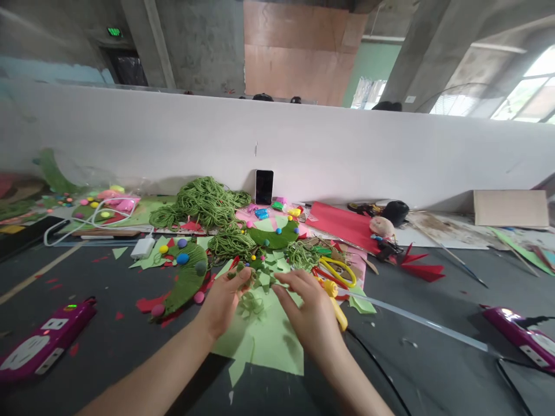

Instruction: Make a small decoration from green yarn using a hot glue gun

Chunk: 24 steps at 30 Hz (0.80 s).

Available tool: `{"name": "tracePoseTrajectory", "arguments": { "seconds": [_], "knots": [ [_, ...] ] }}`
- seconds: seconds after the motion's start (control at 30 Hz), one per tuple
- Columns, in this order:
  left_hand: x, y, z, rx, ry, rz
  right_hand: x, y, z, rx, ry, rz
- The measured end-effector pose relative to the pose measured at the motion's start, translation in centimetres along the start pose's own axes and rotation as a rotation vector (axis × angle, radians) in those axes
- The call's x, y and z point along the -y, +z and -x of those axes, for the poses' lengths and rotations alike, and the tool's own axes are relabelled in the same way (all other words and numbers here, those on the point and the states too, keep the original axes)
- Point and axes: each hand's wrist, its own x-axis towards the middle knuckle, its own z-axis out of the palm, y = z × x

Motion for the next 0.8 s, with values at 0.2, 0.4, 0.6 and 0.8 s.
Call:
{"name": "tracePoseTrajectory", "arguments": {
  "seconds": [0.2, 0.4, 0.6, 0.8],
  "knots": [
    [-0.6, 0.2, 0.0, -0.044, -0.051, 0.062, -1.2, 4.3, -4.4, 0.254, 0.250, -0.421],
    [-0.3, 0.1, 0.0, -0.028, -0.057, 0.005, -2.7, 5.9, -3.2, 0.177, 0.363, -0.669],
    [-0.4, -0.1, 0.0, -0.012, -0.028, -0.020, -2.6, 6.7, -3.3, 0.181, 0.354, -0.685],
    [-0.5, 0.1, 0.1, -0.062, -0.021, -0.006, -2.2, 7.2, -2.9, 0.072, 0.211, -0.447]
  ]
}}
